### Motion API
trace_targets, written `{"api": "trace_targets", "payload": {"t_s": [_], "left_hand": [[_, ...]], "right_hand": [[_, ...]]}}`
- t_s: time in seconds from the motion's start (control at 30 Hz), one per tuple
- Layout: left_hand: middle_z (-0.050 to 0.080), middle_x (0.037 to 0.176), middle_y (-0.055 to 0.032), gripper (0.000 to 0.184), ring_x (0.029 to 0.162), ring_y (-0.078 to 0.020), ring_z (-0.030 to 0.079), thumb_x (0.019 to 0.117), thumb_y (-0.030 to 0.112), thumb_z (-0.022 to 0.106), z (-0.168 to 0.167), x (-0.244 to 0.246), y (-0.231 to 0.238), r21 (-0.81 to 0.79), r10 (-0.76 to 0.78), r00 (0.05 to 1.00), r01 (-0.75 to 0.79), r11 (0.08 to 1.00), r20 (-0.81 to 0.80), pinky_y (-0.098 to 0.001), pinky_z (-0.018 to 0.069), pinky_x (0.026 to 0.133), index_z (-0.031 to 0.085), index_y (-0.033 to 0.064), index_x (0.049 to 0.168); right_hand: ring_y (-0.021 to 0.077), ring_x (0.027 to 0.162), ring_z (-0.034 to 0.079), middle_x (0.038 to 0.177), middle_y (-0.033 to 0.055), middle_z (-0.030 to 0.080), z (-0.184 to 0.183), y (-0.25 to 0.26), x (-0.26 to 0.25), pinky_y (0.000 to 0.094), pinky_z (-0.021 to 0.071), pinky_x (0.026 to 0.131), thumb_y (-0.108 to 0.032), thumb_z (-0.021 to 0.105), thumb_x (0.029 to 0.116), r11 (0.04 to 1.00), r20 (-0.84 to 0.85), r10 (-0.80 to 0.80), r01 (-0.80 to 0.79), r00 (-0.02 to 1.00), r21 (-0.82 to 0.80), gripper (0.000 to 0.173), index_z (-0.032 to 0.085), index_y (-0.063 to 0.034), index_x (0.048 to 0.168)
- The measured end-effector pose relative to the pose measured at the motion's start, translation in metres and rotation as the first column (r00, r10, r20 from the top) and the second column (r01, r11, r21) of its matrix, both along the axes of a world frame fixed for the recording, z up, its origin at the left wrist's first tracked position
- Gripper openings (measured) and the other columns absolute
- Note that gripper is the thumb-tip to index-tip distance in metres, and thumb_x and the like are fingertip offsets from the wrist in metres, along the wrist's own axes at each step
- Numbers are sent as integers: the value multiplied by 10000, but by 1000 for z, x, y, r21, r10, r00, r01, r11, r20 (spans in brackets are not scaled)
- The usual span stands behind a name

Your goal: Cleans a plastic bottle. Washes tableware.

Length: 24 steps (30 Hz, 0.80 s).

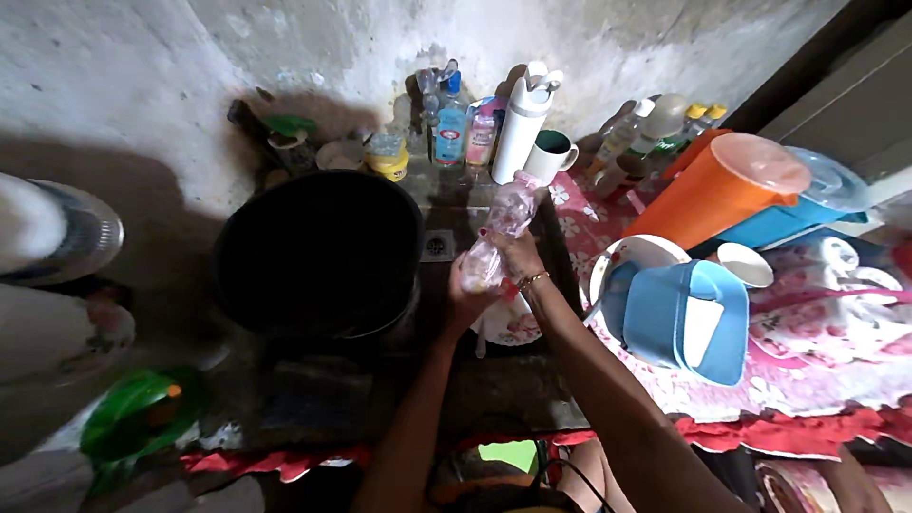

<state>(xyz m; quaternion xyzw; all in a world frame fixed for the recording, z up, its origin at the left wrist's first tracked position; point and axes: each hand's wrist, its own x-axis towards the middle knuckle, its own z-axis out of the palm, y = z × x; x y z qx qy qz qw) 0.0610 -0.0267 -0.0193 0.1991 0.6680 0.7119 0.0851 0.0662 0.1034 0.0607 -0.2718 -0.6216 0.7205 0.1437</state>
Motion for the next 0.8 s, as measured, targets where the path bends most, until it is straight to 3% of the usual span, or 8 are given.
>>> {"api": "trace_targets", "payload": {"t_s": [0.1, 0.17, 0.23, 0.33, 0.4, 0.57, 0.7, 0.8], "left_hand": [[595, 1300, -220, 714, 1145, -120, 613, 810, 70, 714, 1, -7, -8, 53, -117, 991, 113, 992, 62, -267, 506, 1008, 413, -139, 1422], [619, 1272, -187, 447, 1140, -106, 607, 981, 14, 546, 8, -8, -22, 39, -272, 944, 270, 962, 188, -263, 497, 1013, 465, -134, 1394], [706, 1022, -34, 322, 925, -56, 679, 1040, 168, 319, 22, -6, -19, 294, -406, 801, 299, 908, 439, -241, 577, 819, 571, 33, 1188], [640, 1189, -140, 478, 1009, -203, 676, 1115, 291, 203, 23, -14, -11, 298, -419, 732, 300, 906, 537, -365, 591, 854, 442, 3, 1413], [593, 1313, -202, 444, 1089, -237, 657, 1134, 223, 254, 17, -19, -10, 122, -273, 813, 246, 962, 514, -383, 559, 914, 412, -17, 1472], [575, 1301, -242, 376, 1053, -226, 652, 1098, 92, 378, -9, -18, -26, -6, 5, 913, -3, 1000, 408, -351, 559, 894, 443, -102, 1413], [590, 1267, -256, 358, 1023, -238, 653, 1065, 51, 461, -9, -18, -27, -94, 66, 923, -32, 995, 380, -363, 568, 870, 478, -118, 1380], [624, 1235, -268, 354, 1008, -255, 680, 1062, 90, 495, -21, -19, -26, -192, 49, 954, 9, 981, 295, -386, 580, 882, 522, -121, 1346]], "right_hand": [[103, 870, 670, 1047, 21, 677, 12, 6, 14, 293, 587, 744, -32, 639, 962, 969, -159, 166, -191, 973, -155, 429, 485, -123, 1352], [101, 855, 694, 1006, 6, 713, 11, 15, 21, 285, 601, 743, -87, 664, 880, 907, -261, 301, -360, 917, -220, 421, 528, -127, 1277], [99, 830, 711, 953, -1, 742, 14, 14, 23, 288, 612, 742, -112, 755, 793, 886, -272, 346, -408, 898, -220, 422, 607, -128, 1188], [99, 841, 664, 979, 22, 689, 18, 13, 19, 295, 580, 727, -35, 760, 819, 981, -105, 189, -184, 976, 54, 434, 595, -109, 1214], [144, 934, 658, 1094, 79, 672, 15, 21, 16, 344, 580, 796, 2, 822, 767, 973, -102, 103, -78, 989, 219, 621, 552, -71, 1321], [136, 941, 635, 1117, 72, 652, 5, 27, 7, 343, 561, 809, -28, 770, 849, 989, -122, -17, 34, 992, 141, 553, 529, -93, 1344], [103, 856, 663, 1024, 28, 669, -11, 24, -4, 306, 587, 737, 1, 708, 888, 999, -195, -19, 9, 981, -53, 439, 526, -115, 1271], [163, 974, 637, 1161, 102, 646, -18, 20, -4, 359, 565, 824, 27, 779, 819, 996, -127, -15, 27, 992, 87, 639, 503, -71, 1387]]}}
